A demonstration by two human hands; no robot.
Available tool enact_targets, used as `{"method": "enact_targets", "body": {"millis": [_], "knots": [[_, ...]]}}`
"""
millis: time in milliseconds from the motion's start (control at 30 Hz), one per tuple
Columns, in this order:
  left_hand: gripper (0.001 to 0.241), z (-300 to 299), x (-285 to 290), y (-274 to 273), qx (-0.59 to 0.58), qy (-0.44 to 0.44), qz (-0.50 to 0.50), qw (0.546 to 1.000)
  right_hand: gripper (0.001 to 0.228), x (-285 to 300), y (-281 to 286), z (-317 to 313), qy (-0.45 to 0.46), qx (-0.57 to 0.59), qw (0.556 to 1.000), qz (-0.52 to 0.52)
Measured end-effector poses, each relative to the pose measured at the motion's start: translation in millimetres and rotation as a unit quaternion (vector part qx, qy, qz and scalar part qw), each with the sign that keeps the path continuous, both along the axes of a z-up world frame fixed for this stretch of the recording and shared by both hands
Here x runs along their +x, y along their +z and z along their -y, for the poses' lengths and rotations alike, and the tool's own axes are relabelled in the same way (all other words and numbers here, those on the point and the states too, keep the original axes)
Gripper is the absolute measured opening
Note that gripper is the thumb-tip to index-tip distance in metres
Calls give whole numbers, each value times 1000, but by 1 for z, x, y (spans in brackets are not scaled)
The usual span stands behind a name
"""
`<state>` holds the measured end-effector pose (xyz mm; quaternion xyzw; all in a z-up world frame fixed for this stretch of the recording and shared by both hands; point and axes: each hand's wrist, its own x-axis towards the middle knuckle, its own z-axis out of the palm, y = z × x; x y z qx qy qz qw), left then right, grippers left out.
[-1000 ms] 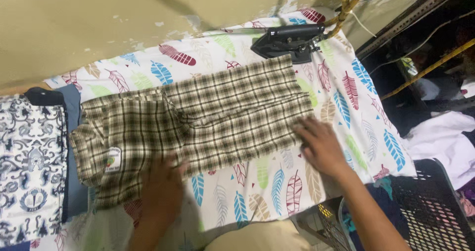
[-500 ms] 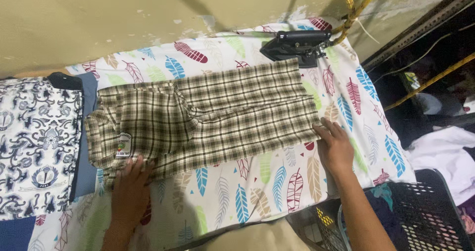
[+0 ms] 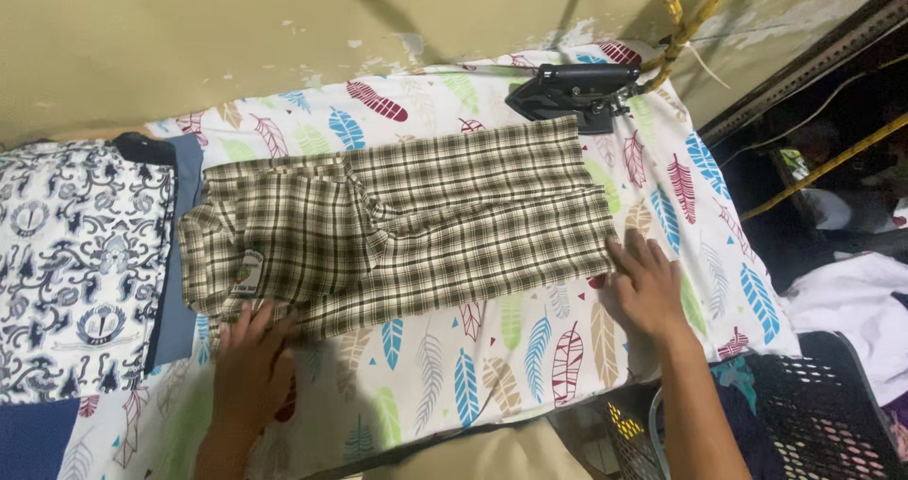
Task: The person irons a plaid shirt and a black polo shirt with yellow trim on a patterned tablecloth. They smooth the fabric, use an iron to press the garments, fold the shirt, and then place it aside before starting on the polo shirt.
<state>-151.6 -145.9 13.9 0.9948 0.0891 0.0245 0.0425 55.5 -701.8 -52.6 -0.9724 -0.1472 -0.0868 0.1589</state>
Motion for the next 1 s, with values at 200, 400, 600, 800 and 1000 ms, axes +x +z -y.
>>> {"method": "enact_targets", "body": {"millis": [200,400,600,800,1000], "knots": [[36,99,79,3,-159,10,15,987,55,-4,51,-105,120,50,990,-60],[40,170,143,-39,-214,-193,75,955,60,2,43,-173,234,15,968,-91],[54,175,147,-35,-121,-199,-7,972,73,35,16,-66,55,-56,991,-111],[58,177,148,-28,-110,-196,-16,974,70,43,5,-41,4,-19,995,-93],[57,179,151,-30,-110,-186,-24,976,49,83,37,-50,-3,50,998,-30]]}}
